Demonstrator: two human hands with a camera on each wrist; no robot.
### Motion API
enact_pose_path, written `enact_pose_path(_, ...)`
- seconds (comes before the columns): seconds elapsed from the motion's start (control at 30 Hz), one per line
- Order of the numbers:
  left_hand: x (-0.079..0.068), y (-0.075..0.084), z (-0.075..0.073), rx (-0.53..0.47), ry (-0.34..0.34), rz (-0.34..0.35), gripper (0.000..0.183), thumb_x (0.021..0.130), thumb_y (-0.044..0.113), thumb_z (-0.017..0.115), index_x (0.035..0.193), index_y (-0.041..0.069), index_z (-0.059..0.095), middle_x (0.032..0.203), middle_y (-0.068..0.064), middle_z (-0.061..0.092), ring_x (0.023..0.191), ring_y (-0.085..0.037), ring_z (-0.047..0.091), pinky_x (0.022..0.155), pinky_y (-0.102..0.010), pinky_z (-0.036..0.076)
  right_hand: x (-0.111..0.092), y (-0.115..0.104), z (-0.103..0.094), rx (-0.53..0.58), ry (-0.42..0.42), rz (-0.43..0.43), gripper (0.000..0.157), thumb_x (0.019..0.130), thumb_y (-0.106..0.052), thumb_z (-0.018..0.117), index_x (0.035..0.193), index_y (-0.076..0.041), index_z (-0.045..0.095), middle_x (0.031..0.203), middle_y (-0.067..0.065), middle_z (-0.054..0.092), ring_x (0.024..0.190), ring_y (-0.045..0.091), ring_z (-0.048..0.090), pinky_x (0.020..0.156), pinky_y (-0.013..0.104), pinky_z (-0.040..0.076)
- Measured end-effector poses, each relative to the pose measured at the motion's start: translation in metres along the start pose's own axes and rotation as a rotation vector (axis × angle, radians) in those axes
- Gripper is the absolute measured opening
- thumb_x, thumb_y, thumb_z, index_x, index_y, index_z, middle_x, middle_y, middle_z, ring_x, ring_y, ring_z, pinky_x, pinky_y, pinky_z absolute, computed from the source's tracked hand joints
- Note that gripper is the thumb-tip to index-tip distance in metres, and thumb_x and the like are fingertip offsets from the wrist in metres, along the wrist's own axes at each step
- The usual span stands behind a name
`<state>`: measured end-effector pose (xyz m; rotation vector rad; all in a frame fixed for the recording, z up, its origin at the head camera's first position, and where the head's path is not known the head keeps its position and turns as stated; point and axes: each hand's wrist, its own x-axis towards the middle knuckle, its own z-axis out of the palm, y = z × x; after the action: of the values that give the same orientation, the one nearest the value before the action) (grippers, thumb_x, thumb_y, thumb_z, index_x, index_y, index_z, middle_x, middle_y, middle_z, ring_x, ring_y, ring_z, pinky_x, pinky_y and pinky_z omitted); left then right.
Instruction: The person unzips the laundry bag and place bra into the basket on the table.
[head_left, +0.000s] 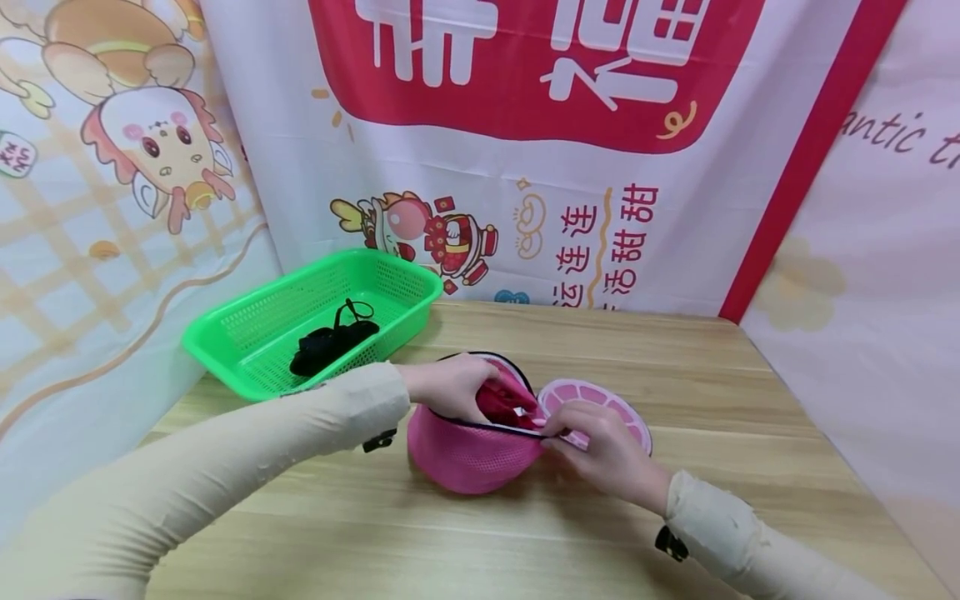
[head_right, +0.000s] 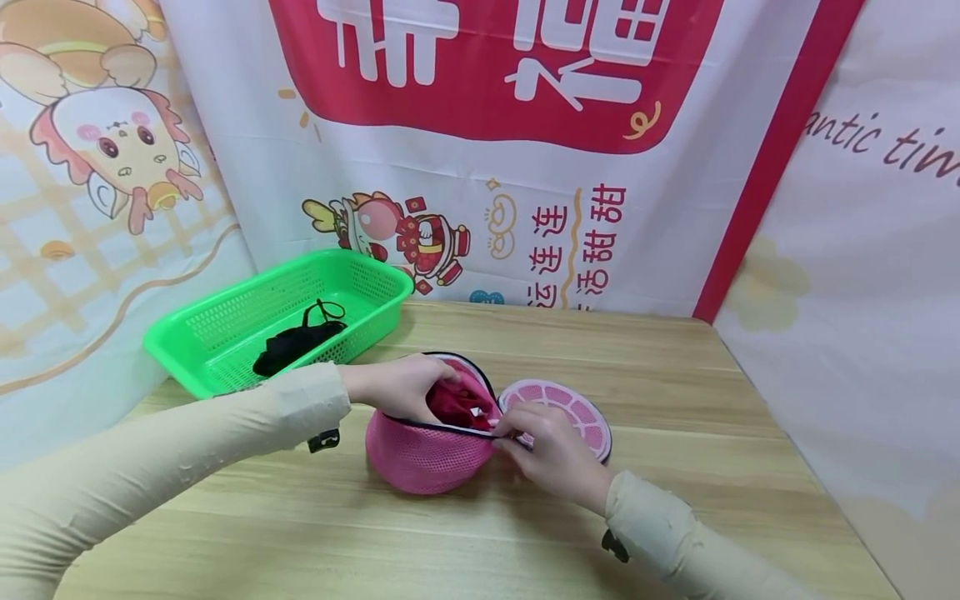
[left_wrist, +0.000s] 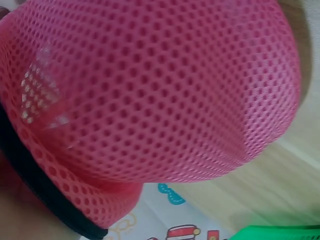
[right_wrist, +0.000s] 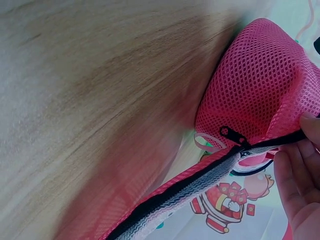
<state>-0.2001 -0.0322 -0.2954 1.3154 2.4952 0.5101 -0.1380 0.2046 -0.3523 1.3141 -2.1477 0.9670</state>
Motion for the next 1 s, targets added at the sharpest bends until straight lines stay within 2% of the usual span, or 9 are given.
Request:
enact_pose_path(0.1, 0.000, -0.004, 0.003, 0.070, 0.005, 0.014, 0.050, 0.071, 0.042, 0.071, 0.113, 0.018, 0.061, 0.100, 0.008, 0.060, 0.092, -0.006, 0.052, 0.080, -0.022, 0.041, 0.000, 0.000, 0.000, -0.002, -0.001, -0.002, 0.028, 0.068, 0.003, 0.074, 0.086, -0.015, 0.065, 0.084, -0.008, 0.062, 0.079, 0.008, 0.057, 0.074, 0.018, 0.046)
enact_pose_path(0.27, 0.003, -0.005, 0.009, 0.195, -0.013, -0.073, 0.045, 0.068, 0.041, 0.072, 0.099, 0.011, 0.061, 0.084, 0.010, 0.058, 0.078, -0.004, 0.052, 0.072, -0.020, 0.042, -0.001, 0.001, 0.001, -0.008, 0.002, -0.014, 0.025, 0.068, 0.001, 0.074, 0.085, -0.014, 0.065, 0.084, -0.008, 0.062, 0.079, 0.008, 0.057, 0.074, 0.017, 0.046)
enact_pose_path(0.4, 0.007, -0.005, 0.012, 0.195, -0.067, -0.123, 0.044, 0.067, 0.039, 0.072, 0.101, 0.012, 0.062, 0.084, 0.011, 0.058, 0.079, -0.005, 0.053, 0.072, -0.019, 0.042, -0.001, 0.001, 0.002, -0.003, 0.003, -0.024, 0.024, 0.068, 0.001, 0.074, 0.085, -0.014, 0.064, 0.083, -0.008, 0.062, 0.078, 0.008, 0.057, 0.073, 0.017, 0.046)
enact_pose_path(0.57, 0.009, -0.006, 0.016, 0.233, -0.119, -0.123, 0.053, 0.069, 0.042, 0.070, 0.111, 0.011, 0.055, 0.095, 0.007, 0.057, 0.092, -0.009, 0.051, 0.081, -0.021, 0.040, -0.001, 0.001, 0.002, 0.000, 0.002, -0.032, 0.025, 0.068, 0.002, 0.074, 0.085, -0.014, 0.064, 0.083, -0.008, 0.062, 0.077, 0.008, 0.057, 0.072, 0.017, 0.046)
enact_pose_path(0.63, 0.009, -0.006, 0.017, 0.235, -0.124, -0.105, 0.058, 0.069, 0.043, 0.070, 0.116, 0.012, 0.053, 0.099, 0.008, 0.055, 0.097, -0.008, 0.048, 0.084, -0.021, 0.038, -0.001, 0.000, 0.002, 0.000, 0.000, -0.028, 0.026, 0.068, 0.002, 0.074, 0.085, -0.014, 0.064, 0.083, -0.008, 0.062, 0.077, 0.008, 0.057, 0.073, 0.017, 0.046)
enact_pose_path(0.83, 0.006, -0.008, 0.019, 0.157, -0.111, -0.062, 0.061, 0.069, 0.040, 0.073, 0.122, 0.019, 0.052, 0.101, 0.013, 0.056, 0.092, -0.002, 0.048, 0.083, -0.020, 0.038, 0.000, -0.001, 0.002, 0.003, -0.010, -0.018, 0.024, 0.069, 0.001, 0.074, 0.085, -0.013, 0.064, 0.083, -0.008, 0.062, 0.078, 0.008, 0.057, 0.074, 0.017, 0.046)
enact_pose_path(1.0, 0.008, -0.012, 0.023, 0.146, -0.107, -0.075, 0.056, 0.070, 0.037, 0.074, 0.119, 0.019, 0.054, 0.097, 0.014, 0.056, 0.087, -0.002, 0.050, 0.080, -0.020, 0.041, 0.000, 0.000, 0.002, -0.004, -0.010, -0.024, 0.024, 0.068, 0.001, 0.075, 0.085, -0.012, 0.064, 0.083, -0.007, 0.062, 0.078, 0.007, 0.057, 0.074, 0.017, 0.046)
